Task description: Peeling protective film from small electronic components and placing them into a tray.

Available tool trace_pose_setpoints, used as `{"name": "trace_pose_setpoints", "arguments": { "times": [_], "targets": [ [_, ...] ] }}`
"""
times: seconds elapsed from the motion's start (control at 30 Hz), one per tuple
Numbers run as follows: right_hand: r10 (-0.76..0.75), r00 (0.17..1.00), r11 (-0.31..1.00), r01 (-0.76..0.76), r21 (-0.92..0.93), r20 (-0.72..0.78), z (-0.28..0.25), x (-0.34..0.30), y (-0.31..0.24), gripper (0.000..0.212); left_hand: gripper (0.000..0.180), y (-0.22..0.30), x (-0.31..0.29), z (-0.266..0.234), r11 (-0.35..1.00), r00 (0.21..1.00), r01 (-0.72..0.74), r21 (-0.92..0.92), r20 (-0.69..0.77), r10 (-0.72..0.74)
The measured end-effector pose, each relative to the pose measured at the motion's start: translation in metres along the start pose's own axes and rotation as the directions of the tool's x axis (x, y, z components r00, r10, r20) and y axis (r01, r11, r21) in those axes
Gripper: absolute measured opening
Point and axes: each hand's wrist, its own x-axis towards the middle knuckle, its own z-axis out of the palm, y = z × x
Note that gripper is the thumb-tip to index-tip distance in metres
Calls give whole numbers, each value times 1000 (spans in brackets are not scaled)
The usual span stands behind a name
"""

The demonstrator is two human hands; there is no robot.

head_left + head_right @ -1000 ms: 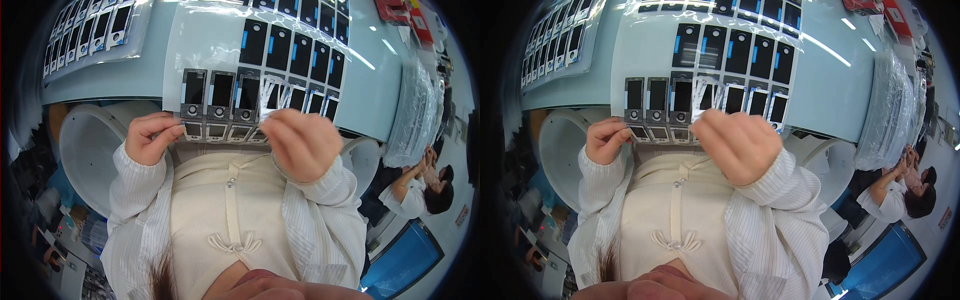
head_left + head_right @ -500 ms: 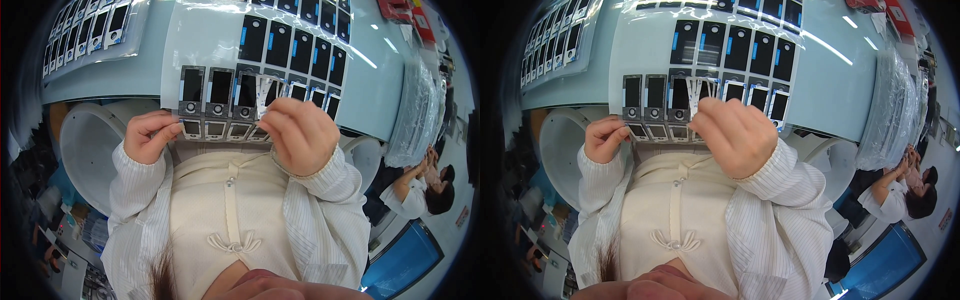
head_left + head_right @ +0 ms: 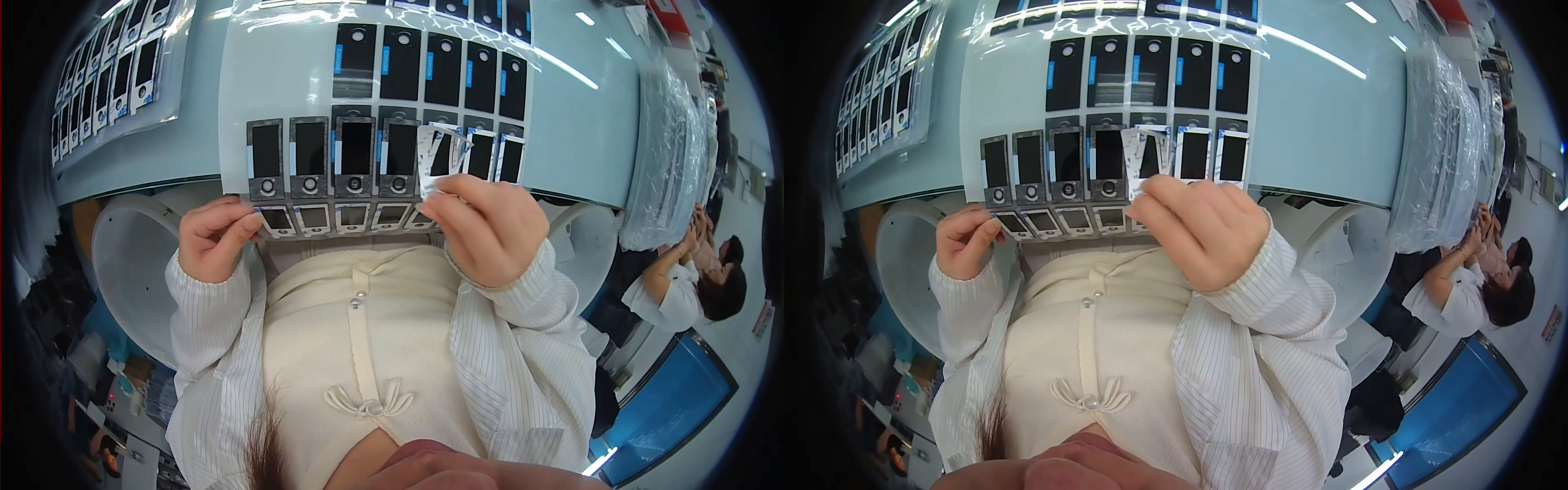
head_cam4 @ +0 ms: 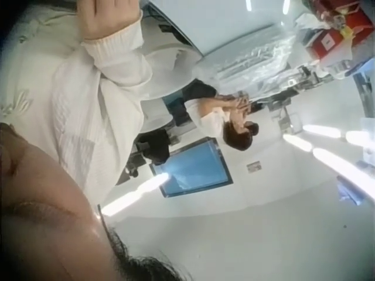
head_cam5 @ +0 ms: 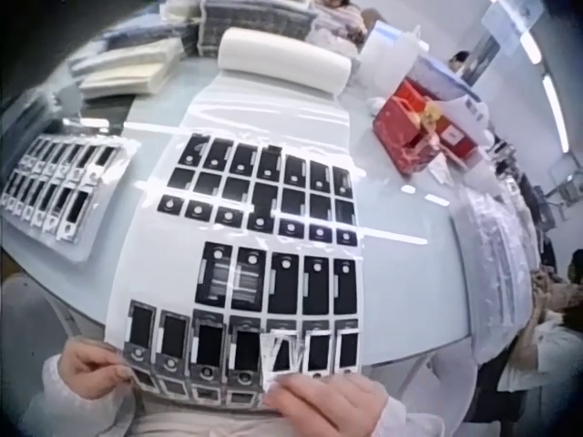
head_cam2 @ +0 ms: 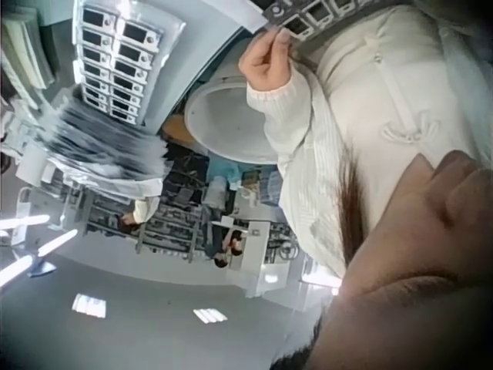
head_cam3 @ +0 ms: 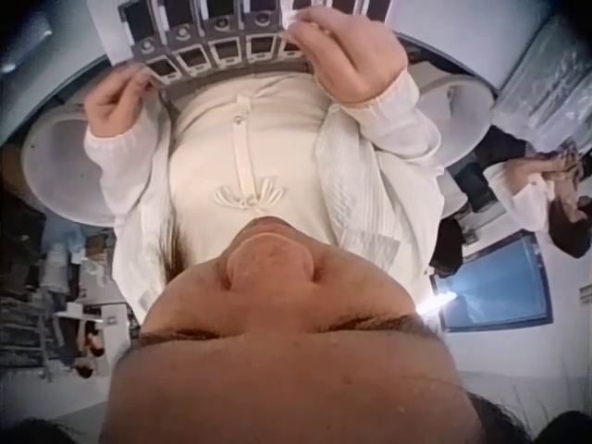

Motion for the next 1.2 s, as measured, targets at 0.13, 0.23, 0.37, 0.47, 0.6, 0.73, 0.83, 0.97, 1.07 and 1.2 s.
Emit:
{"name": "trace_pose_setpoints", "arguments": {
  "times": [0.13,0.23,0.37,0.47,0.6,0.73,0.83,0.97,1.07,1.2],
  "targets": [
    [-29,999,996,31,-86,24,5,2,0,23,8,-1,-1,-1,1000,1000,18,2,1,-18],
    [-12,999,998,14,-64,35,0,6,1,23,8,1,-1,0,1000,1000,16,6,12,-16],
    [-9,999,999,10,-32,47,-1,8,4,24,9,0,-1,2,999,1000,17,-44,0,-17],
    [-43,998,998,45,-35,37,0,11,5,20,9,0,-2,1,1000,1000,-2,-29,12,2],
    [17,1000,998,-16,59,-9,-1,12,7,13,10,2,-1,2,1000,1000,-4,-23,4,4],
    [357,875,930,-299,214,-327,-8,9,18,8,10,0,-2,0,999,1000,-13,-33,16,13],
    [319,801,947,-294,132,-506,-16,-2,24,8,10,1,-3,-2,1000,1000,18,-21,17,-17],
    [68,982,997,-72,-18,-178,-21,-13,15,16,10,-4,-4,-2,998,1000,23,-57,16,-22],
    [7,1000,995,-10,-99,-30,-11,-19,14,24,10,4,-5,-1,998,999,30,-57,13,-30],
    [70,998,995,-69,-74,6,-12,-16,12,26,10,13,-10,1,995,997,74,-74,1,-74]
  ]
}}
